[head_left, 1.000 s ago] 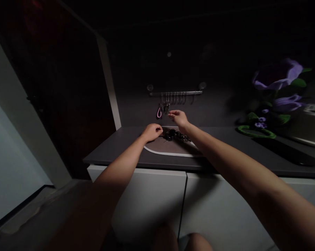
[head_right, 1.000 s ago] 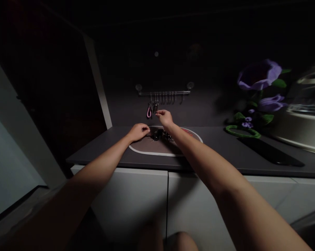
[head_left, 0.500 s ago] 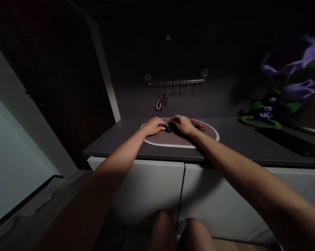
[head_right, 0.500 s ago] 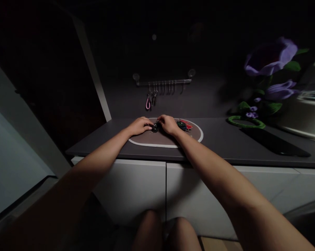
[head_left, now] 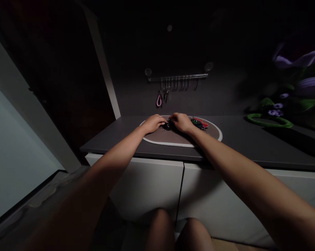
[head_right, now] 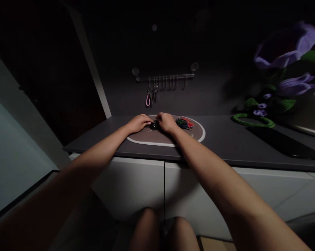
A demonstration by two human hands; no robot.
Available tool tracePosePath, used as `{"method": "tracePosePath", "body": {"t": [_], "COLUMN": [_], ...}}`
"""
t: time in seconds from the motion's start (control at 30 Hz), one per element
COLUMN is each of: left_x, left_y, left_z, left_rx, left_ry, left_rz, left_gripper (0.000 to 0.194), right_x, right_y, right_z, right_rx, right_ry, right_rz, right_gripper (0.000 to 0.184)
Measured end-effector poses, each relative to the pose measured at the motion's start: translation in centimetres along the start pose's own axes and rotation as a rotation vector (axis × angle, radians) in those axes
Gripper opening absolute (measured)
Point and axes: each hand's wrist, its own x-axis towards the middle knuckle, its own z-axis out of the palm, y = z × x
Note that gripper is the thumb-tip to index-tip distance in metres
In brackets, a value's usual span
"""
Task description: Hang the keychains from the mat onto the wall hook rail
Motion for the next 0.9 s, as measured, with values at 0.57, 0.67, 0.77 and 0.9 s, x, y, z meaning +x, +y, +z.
{"method": "tracePosePath", "body": {"t": [0.57,0.67,0.77,0.9], "left_x": [0.20,0.19,0.16,0.20], "left_y": [0.25,0.49,0.73,0.92], "left_z": [0.04,-0.21,-0.45,-0.57], "left_rx": [-0.126,-0.186,-0.246,-0.313], "left_ry": [0.174,0.208,0.245,0.284], "left_rz": [-0.143,-0.180,-0.220,-0.252], "left_gripper": [0.023,0.022,0.021,0.022], "right_x": [0.13,0.12,0.05,-0.01], "right_y": [-0.34,-0.46,-0.74,-0.87], "right_z": [0.09,-0.07,-0.31,-0.32], "right_rx": [0.055,0.098,0.180,0.320], "right_ry": [0.017,0.053,0.081,0.091], "right_rz": [0.018,0.030,0.061,0.066], "right_gripper": [0.020,0.019,0.022,0.031]}}
